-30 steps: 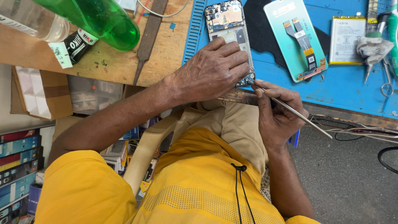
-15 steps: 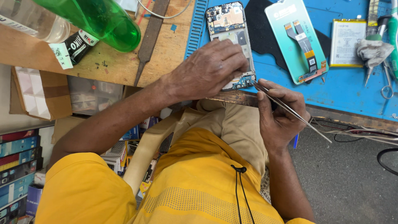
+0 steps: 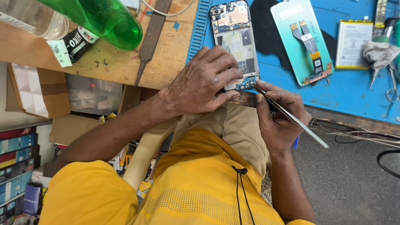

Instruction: The person unpacks a new screen assembly and places it on the workbench. They then use a metal spudger to pry and separate the old screen from the phone chassis, disconnecting internal connectors. Finally, they align and connect the new screen assembly to the phone's internal ribbon cable.

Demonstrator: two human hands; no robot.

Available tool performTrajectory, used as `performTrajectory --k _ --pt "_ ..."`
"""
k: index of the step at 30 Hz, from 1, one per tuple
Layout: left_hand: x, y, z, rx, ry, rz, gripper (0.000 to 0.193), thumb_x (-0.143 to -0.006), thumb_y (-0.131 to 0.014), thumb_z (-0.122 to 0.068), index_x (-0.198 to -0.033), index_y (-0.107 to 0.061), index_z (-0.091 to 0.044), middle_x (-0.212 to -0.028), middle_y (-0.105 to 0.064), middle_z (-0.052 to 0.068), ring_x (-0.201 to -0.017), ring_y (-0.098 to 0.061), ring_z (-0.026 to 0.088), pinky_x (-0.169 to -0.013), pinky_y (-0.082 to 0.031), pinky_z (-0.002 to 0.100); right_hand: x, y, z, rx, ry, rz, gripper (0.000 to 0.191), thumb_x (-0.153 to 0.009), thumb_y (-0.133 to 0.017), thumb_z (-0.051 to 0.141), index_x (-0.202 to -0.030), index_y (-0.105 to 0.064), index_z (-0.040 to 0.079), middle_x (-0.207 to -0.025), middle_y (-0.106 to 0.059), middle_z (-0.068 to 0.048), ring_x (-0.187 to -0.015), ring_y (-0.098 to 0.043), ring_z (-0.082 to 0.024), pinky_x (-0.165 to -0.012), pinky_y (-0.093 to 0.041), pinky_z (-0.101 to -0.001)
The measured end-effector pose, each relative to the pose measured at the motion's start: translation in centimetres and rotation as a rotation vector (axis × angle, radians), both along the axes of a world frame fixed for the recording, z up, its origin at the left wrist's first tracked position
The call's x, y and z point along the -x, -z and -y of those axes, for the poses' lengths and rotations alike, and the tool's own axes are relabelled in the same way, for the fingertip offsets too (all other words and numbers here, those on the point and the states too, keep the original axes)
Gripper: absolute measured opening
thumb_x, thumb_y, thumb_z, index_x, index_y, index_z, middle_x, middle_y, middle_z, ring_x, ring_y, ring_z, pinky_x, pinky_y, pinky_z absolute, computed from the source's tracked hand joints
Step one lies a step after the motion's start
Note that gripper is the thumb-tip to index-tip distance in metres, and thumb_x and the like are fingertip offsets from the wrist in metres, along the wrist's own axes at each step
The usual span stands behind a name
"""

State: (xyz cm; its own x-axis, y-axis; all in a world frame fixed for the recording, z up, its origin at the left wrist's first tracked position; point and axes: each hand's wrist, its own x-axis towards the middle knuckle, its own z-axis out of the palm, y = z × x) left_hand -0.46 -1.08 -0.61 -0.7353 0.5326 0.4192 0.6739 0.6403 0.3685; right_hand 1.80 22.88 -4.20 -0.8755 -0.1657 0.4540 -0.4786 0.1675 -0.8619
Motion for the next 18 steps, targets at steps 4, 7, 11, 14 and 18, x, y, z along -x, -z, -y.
performTrajectory --k 4,7,11,14,18 --pt "-0.1 0.1 0.1 -0.017 0.009 0.023 0.041 -0.091 -0.083 -0.032 -0.118 -0.070 -0.005 -0.118 -0.061 0.007 -0.120 -0.053 0.026 -0.101 -0.044 0.043 -0.1 0.1 0.2 -0.041 0.012 -0.026 0.024 -0.104 -0.073 -0.011 -0.115 -0.054 -0.001 -0.119 -0.073 -0.023 -0.114 -0.074 -0.023 -0.097 -0.064 -0.0302" --pt "0.0 0.2 0.1 -0.011 0.005 0.014 0.041 -0.091 -0.083 -0.033 -0.118 -0.070 -0.005 -0.117 -0.060 0.008 -0.119 -0.054 0.026 -0.101 -0.044 0.043 -0.1 0.3 0.3 -0.042 0.012 -0.048 0.023 -0.105 -0.072 -0.011 -0.115 -0.054 -0.001 -0.118 -0.073 -0.023 -0.115 -0.074 -0.024 -0.098 -0.065 -0.0316" --pt "0.0 0.0 0.0 -0.014 0.005 0.012 0.042 -0.089 -0.083 -0.033 -0.118 -0.069 -0.005 -0.117 -0.060 0.008 -0.118 -0.053 0.026 -0.100 -0.043 0.043 -0.1 0.7 0.2 0.066 0.035 -0.040 0.022 -0.107 -0.070 -0.011 -0.118 -0.054 -0.001 -0.120 -0.072 -0.024 -0.118 -0.073 -0.024 -0.103 -0.064 -0.0334" --pt "0.1 -0.3 0.0 -0.021 -0.001 0.020 0.042 -0.091 -0.083 -0.034 -0.119 -0.069 -0.007 -0.116 -0.060 0.006 -0.117 -0.053 0.026 -0.099 -0.043 0.043 -0.2 0.9 -0.1 0.097 0.047 -0.013 0.023 -0.108 -0.071 -0.011 -0.119 -0.053 -0.001 -0.121 -0.071 -0.025 -0.117 -0.073 -0.024 -0.102 -0.065 -0.0325" --pt "0.2 -0.7 0.0 -0.001 -0.003 0.001 0.044 -0.089 -0.085 -0.034 -0.120 -0.069 -0.007 -0.116 -0.060 0.006 -0.115 -0.053 0.026 -0.099 -0.042 0.044 -0.2 1.0 -0.6 0.044 0.123 0.021 0.024 -0.104 -0.073 -0.010 -0.115 -0.053 -0.003 -0.121 -0.073 -0.025 -0.105 -0.075 -0.022 -0.083 -0.062 -0.0253"
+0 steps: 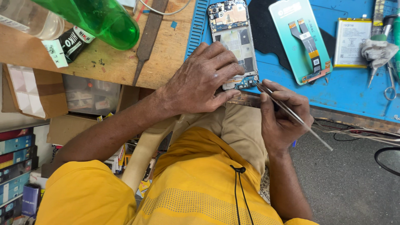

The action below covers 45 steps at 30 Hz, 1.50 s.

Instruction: The person unpacks a new screen assembly and places it on the workbench. They then use a metal spudger to pry and separate the old screen from the phone chassis, disconnecting internal connectors. Finally, they align and connect the new screen assembly to the phone's internal ribbon cable.

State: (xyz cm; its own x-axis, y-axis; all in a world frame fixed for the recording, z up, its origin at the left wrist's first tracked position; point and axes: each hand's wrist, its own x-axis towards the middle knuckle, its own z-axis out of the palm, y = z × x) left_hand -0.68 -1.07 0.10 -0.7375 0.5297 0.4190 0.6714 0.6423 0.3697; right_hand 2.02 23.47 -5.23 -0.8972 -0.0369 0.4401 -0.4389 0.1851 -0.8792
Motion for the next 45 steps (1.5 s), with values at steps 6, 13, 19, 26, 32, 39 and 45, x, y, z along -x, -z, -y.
performTrajectory --k 6,13,19,26,32,39,45 --pt "-0.1 0.0 -0.5 0.006 -0.001 0.027 0.049 -0.086 -0.087 -0.036 -0.119 -0.069 -0.006 -0.114 -0.058 0.008 -0.114 -0.053 0.027 -0.095 -0.041 0.044 0.9 -0.7 -0.9 0.071 -0.010 -0.005 0.014 -0.111 -0.070 -0.010 -0.117 -0.058 -0.006 -0.115 -0.073 -0.024 -0.113 -0.075 -0.026 -0.101 -0.068 -0.0359" --pt "0.0 0.5 -0.6 0.015 -0.009 0.019 0.044 -0.085 -0.086 -0.031 -0.119 -0.070 -0.008 -0.115 -0.058 0.006 -0.117 -0.053 0.026 -0.096 -0.042 0.043 0.6 -1.0 -0.2 0.018 -0.029 0.016 0.011 -0.109 -0.068 -0.010 -0.116 -0.060 -0.006 -0.119 -0.073 -0.025 -0.113 -0.075 -0.026 -0.101 -0.067 -0.0361" --pt "-0.1 0.6 -0.6 -0.008 -0.004 0.004 0.043 -0.087 -0.085 -0.031 -0.119 -0.069 -0.008 -0.115 -0.058 0.006 -0.115 -0.054 0.025 -0.095 -0.042 0.043 0.8 -0.9 0.1 0.029 -0.030 0.012 0.012 -0.108 -0.068 -0.011 -0.115 -0.060 -0.006 -0.120 -0.072 -0.025 -0.112 -0.074 -0.026 -0.101 -0.066 -0.0362" --pt "0.0 0.5 -0.6 -0.026 0.002 0.006 0.041 -0.087 -0.085 -0.030 -0.118 -0.069 -0.009 -0.114 -0.059 0.005 -0.114 -0.054 0.024 -0.095 -0.043 0.042 0.8 -0.9 -0.2 0.031 -0.031 0.026 0.011 -0.109 -0.067 -0.012 -0.115 -0.059 -0.006 -0.120 -0.072 -0.025 -0.114 -0.074 -0.026 -0.102 -0.066 -0.0368" --pt "0.0 0.5 -0.6 -0.024 0.011 0.011 0.041 -0.087 -0.085 -0.030 -0.119 -0.069 -0.008 -0.114 -0.059 0.005 -0.112 -0.054 0.024 -0.093 -0.044 0.042 1.2 -1.4 0.4 0.108 -0.059 0.075 0.012 -0.111 -0.066 -0.011 -0.117 -0.058 -0.005 -0.116 -0.072 -0.025 -0.113 -0.074 -0.025 -0.103 -0.067 -0.0367" --pt "0.1 0.7 -0.8 -0.021 0.029 0.029 0.041 -0.088 -0.085 -0.027 -0.120 -0.070 -0.005 -0.113 -0.060 0.005 -0.110 -0.055 0.024 -0.094 -0.045 0.041 2.8 -3.2 0.1 0.000 -0.067 0.169 0.012 -0.110 -0.067 -0.006 -0.115 -0.056 -0.004 -0.110 -0.075 -0.023 -0.107 -0.077 -0.024 -0.096 -0.069 -0.0334" --pt "0.4 0.5 -0.7 -0.016 0.057 0.024 0.048 -0.087 -0.083 -0.023 -0.130 -0.068 -0.007 -0.113 -0.060 0.005 -0.110 -0.054 0.024 -0.097 -0.047 0.040 3.3 -3.2 0.3 0.098 -0.089 0.260 0.016 -0.113 -0.065 -0.005 -0.118 -0.050 -0.002 -0.110 -0.074 -0.021 -0.103 -0.078 -0.023 -0.096 -0.069 -0.0333"
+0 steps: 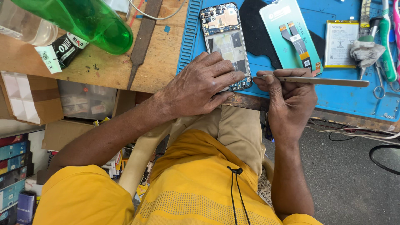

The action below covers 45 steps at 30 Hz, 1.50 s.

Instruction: The person unpacks a new screen assembly and places it on the workbench. They then use a metal spudger to pry and separate the old screen from the phone chassis, disconnecting internal connectors. Finally, they align and connect the new screen assembly to the phone's internal ribbon cable.

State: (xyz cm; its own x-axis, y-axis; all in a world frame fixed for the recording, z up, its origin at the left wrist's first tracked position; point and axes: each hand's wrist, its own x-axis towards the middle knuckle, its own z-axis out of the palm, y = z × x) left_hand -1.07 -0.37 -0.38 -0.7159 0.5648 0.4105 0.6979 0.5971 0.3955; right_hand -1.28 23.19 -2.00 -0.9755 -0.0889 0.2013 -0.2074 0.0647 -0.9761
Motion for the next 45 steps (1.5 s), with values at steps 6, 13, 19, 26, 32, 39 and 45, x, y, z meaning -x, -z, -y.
performTrajectory --k 6,13,19,26,32,39,45 --pt "0.1 0.0 -0.2 0.084 0.018 -0.023 0.047 -0.087 -0.082 -0.022 -0.130 -0.068 -0.007 -0.109 -0.060 0.005 -0.105 -0.054 0.025 -0.094 -0.047 0.041 -0.3 0.3 -0.3 0.012 -0.013 -0.016 0.018 -0.114 -0.064 -0.005 -0.118 -0.047 -0.001 -0.110 -0.073 -0.022 -0.105 -0.078 -0.024 -0.094 -0.069 -0.0329" --pt "0.2 0.5 0.3 -0.050 0.003 0.018 0.044 -0.087 -0.084 -0.024 -0.123 -0.068 -0.005 -0.115 -0.060 0.009 -0.116 -0.055 0.029 -0.100 -0.049 0.042 -0.5 0.7 -0.4 -0.013 -0.051 -0.080 0.017 -0.115 -0.063 -0.007 -0.115 -0.047 -0.003 -0.109 -0.073 -0.024 -0.109 -0.077 -0.025 -0.097 -0.068 -0.0332" --pt "0.2 0.8 0.4 -0.039 0.005 0.026 0.042 -0.087 -0.084 -0.023 -0.120 -0.069 -0.004 -0.115 -0.059 0.010 -0.117 -0.055 0.030 -0.101 -0.048 0.043 -0.6 0.7 -0.2 -0.030 -0.036 -0.108 0.018 -0.115 -0.062 -0.006 -0.118 -0.045 -0.001 -0.111 -0.074 -0.025 -0.105 -0.078 -0.023 -0.094 -0.068 -0.0313" --pt "0.2 1.0 0.4 -0.037 -0.002 0.021 0.041 -0.086 -0.085 -0.024 -0.119 -0.069 -0.005 -0.115 -0.059 0.009 -0.116 -0.055 0.029 -0.100 -0.049 0.043 -0.6 0.7 -0.3 -0.085 -0.021 -0.130 0.018 -0.115 -0.063 -0.006 -0.116 -0.045 -0.003 -0.107 -0.075 -0.025 -0.103 -0.078 -0.024 -0.089 -0.069 -0.0281" --pt "0.3 0.9 0.4 -0.041 0.006 0.027 0.041 -0.086 -0.085 -0.025 -0.118 -0.069 -0.005 -0.114 -0.058 0.009 -0.116 -0.055 0.028 -0.099 -0.049 0.043 -0.6 0.7 -0.3 -0.126 -0.016 -0.139 0.019 -0.115 -0.064 -0.007 -0.113 -0.045 -0.004 -0.108 -0.075 -0.025 -0.103 -0.078 -0.023 -0.087 -0.068 -0.0272" --pt "0.3 0.7 0.5 -0.036 0.007 0.018 0.042 -0.086 -0.085 -0.025 -0.118 -0.069 -0.005 -0.114 -0.058 0.009 -0.115 -0.055 0.029 -0.098 -0.048 0.043 -0.4 0.7 0.1 -0.084 -0.019 -0.145 0.018 -0.116 -0.063 -0.006 -0.115 -0.046 -0.004 -0.110 -0.075 -0.025 -0.104 -0.079 -0.024 -0.090 -0.069 -0.0284" --pt "0.4 0.7 0.4 -0.050 0.011 0.010 0.041 -0.085 -0.085 -0.024 -0.119 -0.069 -0.005 -0.115 -0.058 0.009 -0.115 -0.055 0.028 -0.097 -0.048 0.043 -0.9 0.7 -0.3 -0.059 -0.029 -0.133 0.018 -0.116 -0.063 -0.006 -0.116 -0.046 -0.003 -0.110 -0.074 -0.026 -0.104 -0.078 -0.024 -0.090 -0.068 -0.0283"
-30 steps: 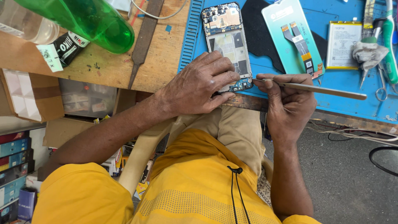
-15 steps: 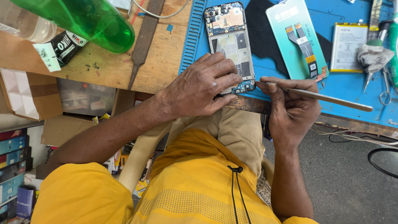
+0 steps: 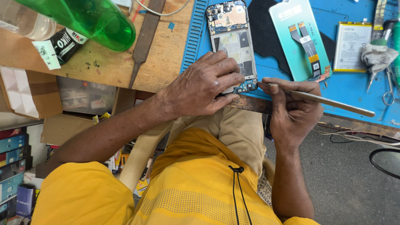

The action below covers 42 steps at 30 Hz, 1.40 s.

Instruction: The person unpacks a new screen assembly and places it on the workbench. They then use a metal spudger to pry and separate the old screen from the phone chassis, disconnecting internal connectors. Finally, they align and connect the new screen assembly to the phone's internal ribbon cable.

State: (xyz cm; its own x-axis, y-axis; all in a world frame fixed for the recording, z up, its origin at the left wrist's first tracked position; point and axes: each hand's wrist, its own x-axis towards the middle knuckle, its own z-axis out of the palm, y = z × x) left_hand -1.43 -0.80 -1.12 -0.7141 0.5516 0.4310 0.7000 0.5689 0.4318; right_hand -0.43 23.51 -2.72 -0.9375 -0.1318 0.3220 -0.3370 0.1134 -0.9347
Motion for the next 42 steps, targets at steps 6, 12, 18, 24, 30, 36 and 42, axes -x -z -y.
performTrajectory --k 6,12,18,24,30,36,42 --pt "-0.06 0.13 -0.08 0.012 -0.007 0.002 0.042 -0.086 -0.085 -0.025 -0.118 -0.069 -0.005 -0.114 -0.058 0.008 -0.114 -0.055 0.027 -0.098 -0.048 0.043 0.25 0.36 0.06 -0.024 -0.008 -0.026 0.017 -0.115 -0.064 -0.006 -0.118 -0.047 -0.003 -0.108 -0.074 -0.026 -0.103 -0.078 -0.025 -0.089 -0.069 -0.0291" --pt "0.02 0.32 -0.02 0.014 -0.003 -0.005 0.042 -0.086 -0.085 -0.024 -0.119 -0.069 -0.004 -0.113 -0.058 0.009 -0.113 -0.055 0.027 -0.096 -0.048 0.043 0.05 0.44 0.03 0.038 -0.022 -0.033 0.018 -0.116 -0.063 -0.005 -0.118 -0.046 -0.002 -0.111 -0.074 -0.025 -0.105 -0.078 -0.024 -0.092 -0.070 -0.0294" --pt "-0.04 0.28 -0.01 0.008 -0.001 0.004 0.041 -0.087 -0.085 -0.024 -0.119 -0.069 -0.005 -0.114 -0.058 0.008 -0.114 -0.055 0.026 -0.098 -0.048 0.043 -0.06 0.47 0.11 -0.011 -0.008 -0.039 0.016 -0.116 -0.063 -0.007 -0.115 -0.047 -0.004 -0.111 -0.073 -0.026 -0.106 -0.077 -0.025 -0.093 -0.069 -0.0304" --pt "-0.07 0.14 0.01 0.032 -0.003 0.005 0.041 -0.086 -0.084 -0.025 -0.119 -0.069 -0.005 -0.113 -0.058 0.008 -0.113 -0.055 0.027 -0.096 -0.047 0.042 0.05 0.41 0.31 -0.008 -0.010 -0.035 0.017 -0.115 -0.063 -0.007 -0.115 -0.047 -0.005 -0.111 -0.074 -0.027 -0.105 -0.078 -0.025 -0.092 -0.068 -0.0294" --pt "-0.04 0.13 -0.02 0.020 0.005 0.005 0.040 -0.087 -0.084 -0.025 -0.120 -0.069 -0.005 -0.114 -0.058 0.008 -0.113 -0.055 0.026 -0.097 -0.047 0.042 0.04 0.19 0.57 -0.024 0.025 -0.019 0.017 -0.115 -0.063 -0.006 -0.119 -0.047 -0.003 -0.109 -0.075 -0.025 -0.104 -0.078 -0.023 -0.090 -0.069 -0.0283" --pt "-0.11 -0.17 -0.04 0.022 0.011 -0.001 0.041 -0.087 -0.084 -0.024 -0.121 -0.068 -0.007 -0.112 -0.058 0.006 -0.113 -0.055 0.026 -0.096 -0.048 0.041 0.13 -0.20 0.77 -0.011 0.045 0.025 0.017 -0.116 -0.065 -0.004 -0.114 -0.048 -0.002 -0.107 -0.075 -0.023 -0.103 -0.079 -0.023 -0.092 -0.069 -0.0298" --pt "-0.05 -0.38 -0.45 0.086 0.030 -0.089 0.042 -0.087 -0.082 -0.021 -0.124 -0.068 -0.006 -0.109 -0.058 0.005 -0.107 -0.055 0.024 -0.092 -0.049 0.041 0.37 -0.22 0.69 -0.027 0.060 0.043 0.017 -0.117 -0.064 -0.003 -0.118 -0.048 0.000 -0.105 -0.074 -0.022 -0.102 -0.079 -0.022 -0.091 -0.070 -0.0300"
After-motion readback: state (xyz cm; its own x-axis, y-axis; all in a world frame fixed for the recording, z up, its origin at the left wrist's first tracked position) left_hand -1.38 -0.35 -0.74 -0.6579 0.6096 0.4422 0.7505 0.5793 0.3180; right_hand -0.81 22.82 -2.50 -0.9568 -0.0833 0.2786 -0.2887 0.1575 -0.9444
